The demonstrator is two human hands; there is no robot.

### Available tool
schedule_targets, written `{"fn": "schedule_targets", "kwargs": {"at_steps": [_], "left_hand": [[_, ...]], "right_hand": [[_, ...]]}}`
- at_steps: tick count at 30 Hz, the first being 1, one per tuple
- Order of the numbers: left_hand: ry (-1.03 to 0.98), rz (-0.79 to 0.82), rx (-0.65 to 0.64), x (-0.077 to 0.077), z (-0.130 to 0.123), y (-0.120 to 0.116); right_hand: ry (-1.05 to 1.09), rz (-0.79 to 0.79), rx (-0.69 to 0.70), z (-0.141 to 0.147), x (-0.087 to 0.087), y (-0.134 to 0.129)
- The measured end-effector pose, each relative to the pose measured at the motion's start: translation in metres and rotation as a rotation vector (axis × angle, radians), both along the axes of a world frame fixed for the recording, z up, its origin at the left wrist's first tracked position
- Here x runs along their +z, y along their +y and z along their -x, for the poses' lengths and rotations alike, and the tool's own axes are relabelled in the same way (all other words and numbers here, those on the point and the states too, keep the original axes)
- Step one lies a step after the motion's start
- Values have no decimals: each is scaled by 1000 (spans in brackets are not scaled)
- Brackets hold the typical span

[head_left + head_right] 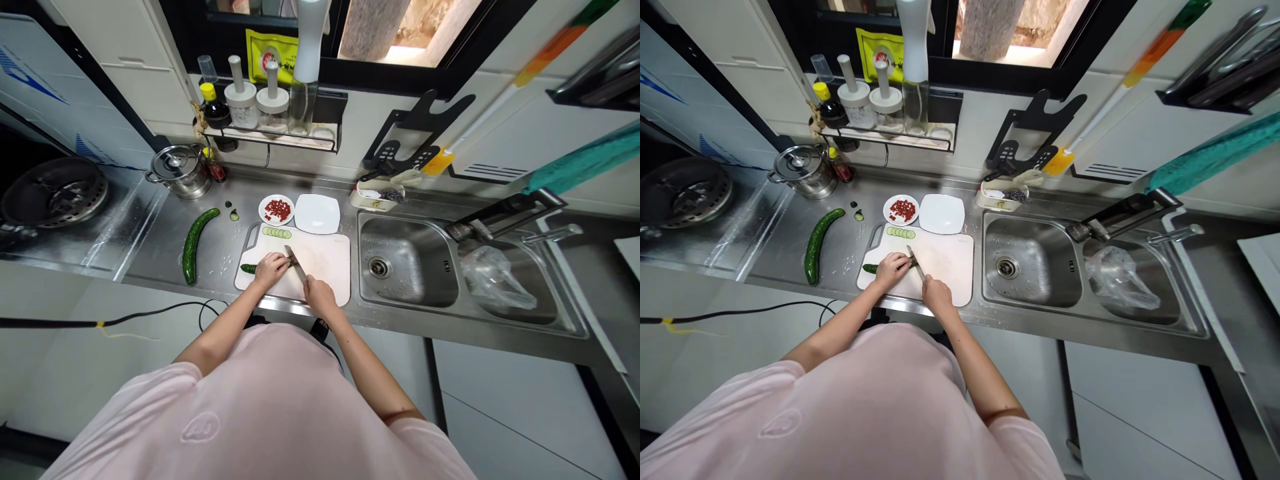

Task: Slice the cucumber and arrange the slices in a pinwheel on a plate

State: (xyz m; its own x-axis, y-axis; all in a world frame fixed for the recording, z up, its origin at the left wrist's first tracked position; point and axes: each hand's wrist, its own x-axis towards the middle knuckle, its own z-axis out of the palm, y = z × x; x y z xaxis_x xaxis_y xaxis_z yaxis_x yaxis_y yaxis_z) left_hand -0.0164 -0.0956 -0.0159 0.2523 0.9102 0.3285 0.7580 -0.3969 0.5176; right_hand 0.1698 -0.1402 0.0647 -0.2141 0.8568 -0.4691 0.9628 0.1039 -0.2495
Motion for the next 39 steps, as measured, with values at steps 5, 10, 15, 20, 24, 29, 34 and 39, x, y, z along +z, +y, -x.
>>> {"fn": "schedule_targets", "kwargs": {"at_steps": [5,10,15,20,24,29,34,39], "left_hand": [[-11,-2,-2,0,0,0],[4,5,-1,2,0,1],[-13,11,2,0,0,2],[2,14,-4,-2,0,3],[1,15,-4,-1,0,2],[-18,9,-7,0,0,2],[-4,3,-14,0,0,2],[6,13,-15,1,1,1]], "right_hand": [[22,27,12,-10,-2,-5],[16,35,16,-10,0,-3],[8,29,28,-7,2,1],[16,17,26,-3,1,4],[15,21,18,2,-2,9],[10,16,10,10,-7,16],[13,13,14,14,-7,19],[2,30,13,6,-2,10]]}}
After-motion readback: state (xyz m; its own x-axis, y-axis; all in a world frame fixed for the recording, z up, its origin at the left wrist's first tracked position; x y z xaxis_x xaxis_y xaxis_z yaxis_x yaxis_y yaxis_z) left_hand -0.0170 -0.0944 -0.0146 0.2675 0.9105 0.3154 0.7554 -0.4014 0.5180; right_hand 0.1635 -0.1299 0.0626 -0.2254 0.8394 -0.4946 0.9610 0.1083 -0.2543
